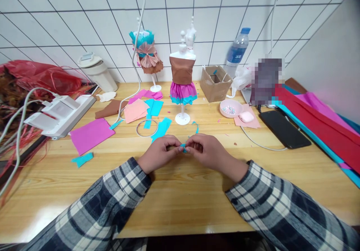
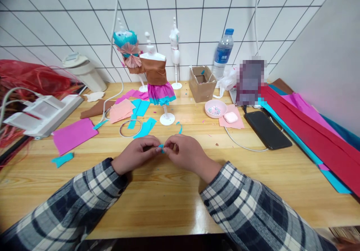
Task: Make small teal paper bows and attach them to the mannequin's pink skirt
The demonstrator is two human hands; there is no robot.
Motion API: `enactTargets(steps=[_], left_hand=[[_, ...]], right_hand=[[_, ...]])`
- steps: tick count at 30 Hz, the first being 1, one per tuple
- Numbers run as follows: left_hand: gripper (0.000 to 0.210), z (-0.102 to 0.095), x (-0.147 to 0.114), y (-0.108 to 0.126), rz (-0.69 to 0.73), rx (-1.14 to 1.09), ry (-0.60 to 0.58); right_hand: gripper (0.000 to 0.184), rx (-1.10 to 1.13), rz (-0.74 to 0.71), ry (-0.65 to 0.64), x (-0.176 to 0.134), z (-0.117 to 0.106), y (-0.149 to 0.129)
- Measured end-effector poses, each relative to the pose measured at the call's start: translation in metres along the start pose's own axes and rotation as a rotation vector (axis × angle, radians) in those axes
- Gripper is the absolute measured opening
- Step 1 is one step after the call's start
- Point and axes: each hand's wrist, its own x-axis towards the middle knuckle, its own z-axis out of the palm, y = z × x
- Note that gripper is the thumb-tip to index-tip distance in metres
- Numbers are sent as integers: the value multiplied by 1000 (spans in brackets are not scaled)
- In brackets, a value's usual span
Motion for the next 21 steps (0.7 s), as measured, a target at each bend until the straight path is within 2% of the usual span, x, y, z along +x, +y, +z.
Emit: enactTargets(steps=[3, 8, 14, 17, 19, 21], left_hand=[[20, 1, 0, -1, 25, 2, 3], [19, 4, 0, -3, 52, 3, 9], [21, 2, 1, -1, -25, -84, 20], [24, 0, 1, 1, -85, -121, 29], [24, -2, 1, 0, -112, -162, 46], [23, -3, 0, -1, -119, -213, 42]], right_hand=[[20, 112, 45, 36, 0, 2, 1], [6, 149, 101, 25, 3, 5, 1], [9, 262, 184, 24, 3, 4, 2], [18, 190, 30, 108, 1, -1, 1], [25, 44, -164, 150, -2, -4, -2], [22, -159, -338, 153, -4, -6, -5]])
